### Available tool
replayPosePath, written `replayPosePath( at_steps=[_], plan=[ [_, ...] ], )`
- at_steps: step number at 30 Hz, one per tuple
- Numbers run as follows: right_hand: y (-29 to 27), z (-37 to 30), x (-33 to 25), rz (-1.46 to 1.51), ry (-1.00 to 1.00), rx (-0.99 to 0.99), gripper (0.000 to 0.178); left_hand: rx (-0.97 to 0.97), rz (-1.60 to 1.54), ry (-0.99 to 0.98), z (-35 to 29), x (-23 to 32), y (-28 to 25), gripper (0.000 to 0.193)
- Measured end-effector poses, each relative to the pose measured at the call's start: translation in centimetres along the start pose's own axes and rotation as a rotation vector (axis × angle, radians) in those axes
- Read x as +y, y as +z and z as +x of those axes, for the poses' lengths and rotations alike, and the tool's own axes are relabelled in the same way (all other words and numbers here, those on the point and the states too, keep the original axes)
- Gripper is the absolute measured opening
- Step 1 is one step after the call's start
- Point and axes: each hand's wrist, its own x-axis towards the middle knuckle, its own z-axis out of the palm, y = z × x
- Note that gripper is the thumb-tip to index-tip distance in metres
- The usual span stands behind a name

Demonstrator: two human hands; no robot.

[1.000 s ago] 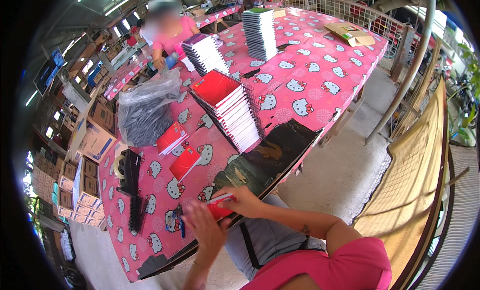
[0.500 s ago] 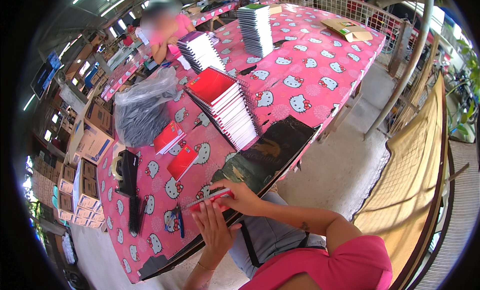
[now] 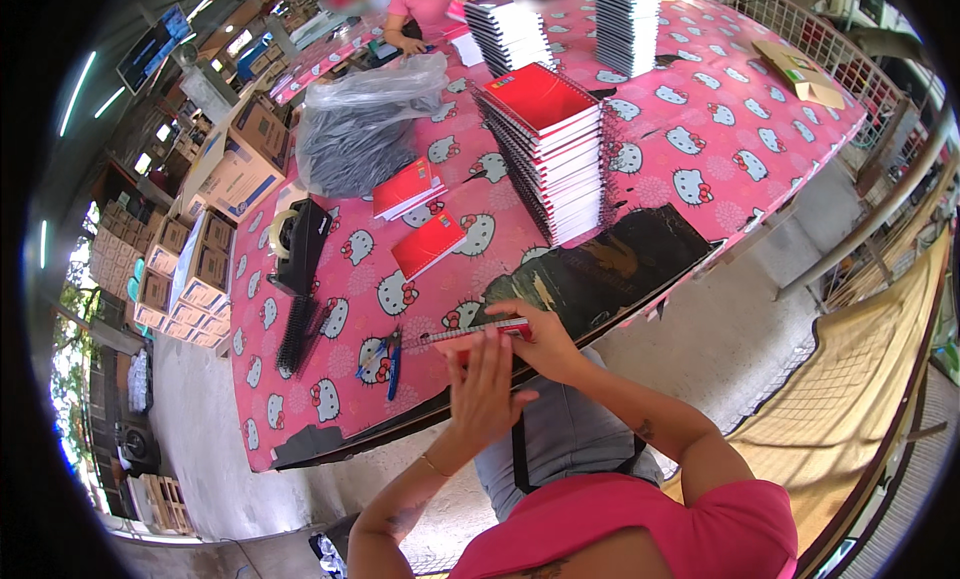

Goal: The person assembles spiral-bound notebooks by inserting a red cover into a white spiral notebook, pressing the cover to secure it, and stacking the finished units. The person also briefly opens a notebook to check the interior pages.

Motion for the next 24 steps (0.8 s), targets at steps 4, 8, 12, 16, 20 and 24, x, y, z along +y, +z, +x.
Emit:
replayPosePath(
  at_steps=[4, 8, 12, 16, 20, 24],
  plan=[
    [0.4, -0.1, 1.2, 0.008, -0.125, 0.017, 0.033, 0.114, -0.128, -0.033, 3.5, -1.4, -2.5, 0.048],
    [-0.3, -0.3, 0.4, 0.003, -0.051, -0.056, 0.029, 0.21, -0.238, 0.03, 4.9, -2.8, -3.2, 0.028],
    [-1.0, -0.4, -0.1, -0.146, -0.067, -0.12, 0.032, 0.158, -0.274, 0.048, 5.0, -3.2, -3.5, 0.028],
    [-1.2, -0.3, -0.3, -0.162, -0.016, -0.142, 0.032, 0.202, -0.232, 0.078, 5.1, -2.6, -4.1, 0.03],
    [-1.2, -0.4, -0.9, -0.203, 0.022, -0.159, 0.031, 0.193, -0.262, 0.048, 5.0, -2.4, -4.1, 0.03],
    [-1.0, -0.5, 0.2, -0.162, 0.007, -0.123, 0.032, 0.075, -0.152, -0.002, 4.9, -1.6, -3.4, 0.053]
  ],
)
